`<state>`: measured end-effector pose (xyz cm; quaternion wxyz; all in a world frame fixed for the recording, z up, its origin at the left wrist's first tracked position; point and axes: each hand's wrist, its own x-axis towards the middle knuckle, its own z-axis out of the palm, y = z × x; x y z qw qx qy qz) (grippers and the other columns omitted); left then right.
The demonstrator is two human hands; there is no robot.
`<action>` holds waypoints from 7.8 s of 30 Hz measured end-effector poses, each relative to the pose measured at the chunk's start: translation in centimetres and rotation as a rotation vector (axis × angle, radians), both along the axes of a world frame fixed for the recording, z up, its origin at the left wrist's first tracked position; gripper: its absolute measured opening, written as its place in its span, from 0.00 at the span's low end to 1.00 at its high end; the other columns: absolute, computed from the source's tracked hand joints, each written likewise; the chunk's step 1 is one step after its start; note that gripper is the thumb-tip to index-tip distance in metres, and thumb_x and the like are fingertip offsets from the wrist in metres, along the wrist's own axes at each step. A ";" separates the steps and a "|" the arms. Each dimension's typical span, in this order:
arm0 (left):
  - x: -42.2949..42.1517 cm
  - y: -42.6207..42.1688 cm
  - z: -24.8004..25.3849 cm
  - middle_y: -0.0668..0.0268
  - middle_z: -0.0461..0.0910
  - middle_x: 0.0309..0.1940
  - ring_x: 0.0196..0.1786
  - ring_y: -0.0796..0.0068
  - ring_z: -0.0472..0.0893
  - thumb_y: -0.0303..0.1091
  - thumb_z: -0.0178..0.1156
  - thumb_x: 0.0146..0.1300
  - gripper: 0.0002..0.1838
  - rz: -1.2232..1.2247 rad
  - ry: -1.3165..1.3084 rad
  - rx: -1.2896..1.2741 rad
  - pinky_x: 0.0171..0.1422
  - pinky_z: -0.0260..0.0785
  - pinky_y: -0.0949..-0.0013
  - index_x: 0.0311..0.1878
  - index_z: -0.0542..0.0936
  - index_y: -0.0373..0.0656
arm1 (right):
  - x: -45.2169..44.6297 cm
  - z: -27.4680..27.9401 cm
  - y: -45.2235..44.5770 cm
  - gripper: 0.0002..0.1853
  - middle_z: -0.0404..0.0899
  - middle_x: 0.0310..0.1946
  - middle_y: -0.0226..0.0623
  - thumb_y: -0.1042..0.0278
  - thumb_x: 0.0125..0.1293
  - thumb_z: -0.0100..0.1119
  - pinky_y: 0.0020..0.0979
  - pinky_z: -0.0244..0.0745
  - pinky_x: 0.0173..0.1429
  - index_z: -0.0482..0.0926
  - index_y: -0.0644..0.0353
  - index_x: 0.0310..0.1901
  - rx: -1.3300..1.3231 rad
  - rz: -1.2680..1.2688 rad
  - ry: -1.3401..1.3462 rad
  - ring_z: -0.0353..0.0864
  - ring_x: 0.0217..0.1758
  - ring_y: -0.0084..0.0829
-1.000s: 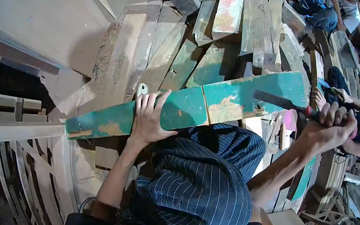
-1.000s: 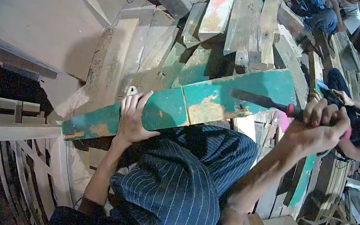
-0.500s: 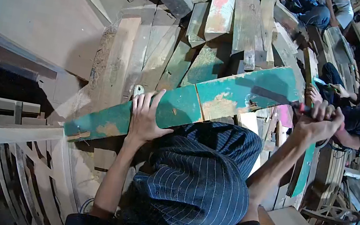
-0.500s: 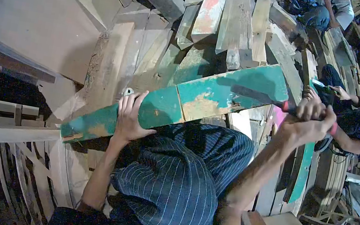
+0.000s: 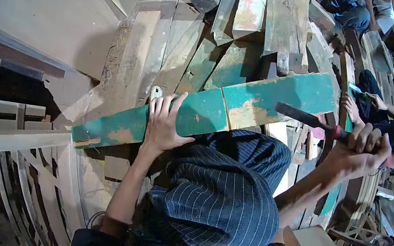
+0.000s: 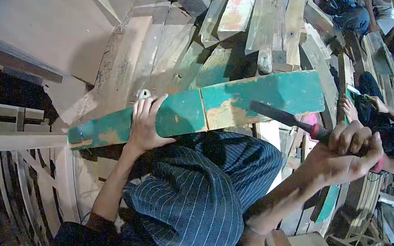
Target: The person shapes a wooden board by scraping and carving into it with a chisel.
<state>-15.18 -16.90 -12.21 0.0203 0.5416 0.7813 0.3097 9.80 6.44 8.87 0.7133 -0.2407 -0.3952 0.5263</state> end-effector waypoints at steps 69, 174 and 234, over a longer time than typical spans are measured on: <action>0.0 0.1 0.2 0.53 0.74 0.59 0.66 0.48 0.73 0.53 0.86 0.31 0.64 -0.005 0.012 -0.007 0.74 0.57 0.41 0.76 0.68 0.43 | -0.9 -3.9 1.2 0.19 0.54 0.18 0.24 0.61 0.77 0.52 0.26 0.49 0.21 0.62 0.51 0.25 -0.151 -0.141 -0.065 0.51 0.17 0.19; 0.0 0.0 -0.2 0.51 0.73 0.61 0.66 0.44 0.71 0.51 0.86 0.28 0.64 0.022 -0.031 0.024 0.74 0.58 0.42 0.76 0.70 0.44 | 4.8 -5.9 -12.8 0.25 0.82 0.30 0.57 0.43 0.83 0.51 0.42 0.74 0.42 0.77 0.63 0.46 -0.435 0.710 -1.709 0.78 0.31 0.40; -0.3 0.0 0.2 0.52 0.72 0.60 0.65 0.45 0.71 0.52 0.86 0.30 0.65 -0.017 -0.043 -0.014 0.75 0.57 0.41 0.78 0.68 0.45 | 4.3 -2.2 -15.7 0.31 0.86 0.34 0.50 0.76 0.67 0.66 0.37 0.83 0.45 0.78 0.52 0.73 -0.154 0.462 -1.742 0.87 0.37 0.31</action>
